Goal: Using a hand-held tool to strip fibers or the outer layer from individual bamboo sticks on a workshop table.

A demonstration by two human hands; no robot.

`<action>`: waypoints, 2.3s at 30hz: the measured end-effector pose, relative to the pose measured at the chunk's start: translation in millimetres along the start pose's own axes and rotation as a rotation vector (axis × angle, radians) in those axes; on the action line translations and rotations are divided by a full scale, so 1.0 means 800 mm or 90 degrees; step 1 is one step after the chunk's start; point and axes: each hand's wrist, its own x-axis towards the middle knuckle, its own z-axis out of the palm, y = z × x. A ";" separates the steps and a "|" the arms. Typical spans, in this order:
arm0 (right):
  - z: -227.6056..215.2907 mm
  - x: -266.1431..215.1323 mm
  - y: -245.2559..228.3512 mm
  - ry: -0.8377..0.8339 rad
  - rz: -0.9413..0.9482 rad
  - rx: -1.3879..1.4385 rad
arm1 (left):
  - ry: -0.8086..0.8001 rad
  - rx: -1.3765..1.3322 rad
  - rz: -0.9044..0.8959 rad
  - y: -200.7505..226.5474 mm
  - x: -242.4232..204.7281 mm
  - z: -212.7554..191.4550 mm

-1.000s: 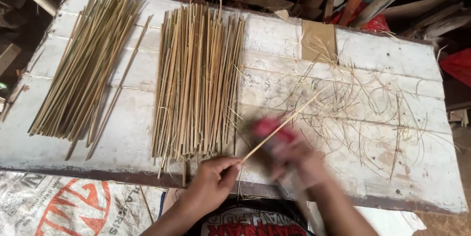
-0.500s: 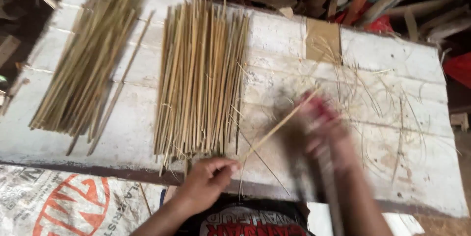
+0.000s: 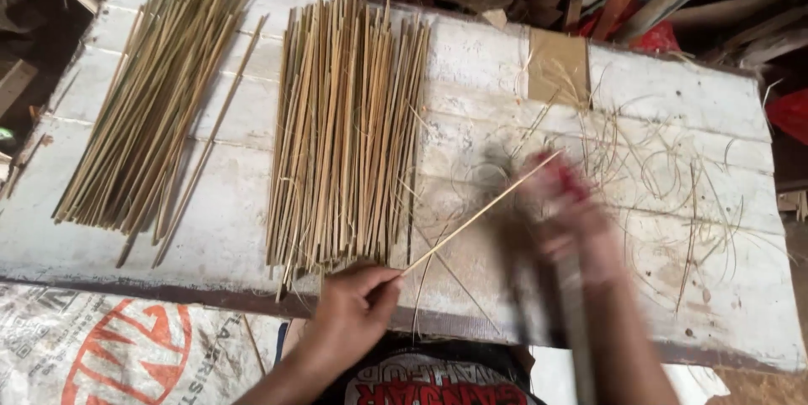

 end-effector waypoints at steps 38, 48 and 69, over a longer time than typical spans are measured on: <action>0.000 -0.035 0.003 -0.220 0.135 0.198 | 0.058 0.488 0.439 0.010 -0.004 -0.031; 0.048 -0.060 0.046 -0.407 0.152 -0.040 | 0.064 0.330 0.271 0.032 0.014 0.020; 0.006 -0.037 0.035 -0.366 0.108 0.314 | -0.004 0.057 0.203 0.028 0.015 0.021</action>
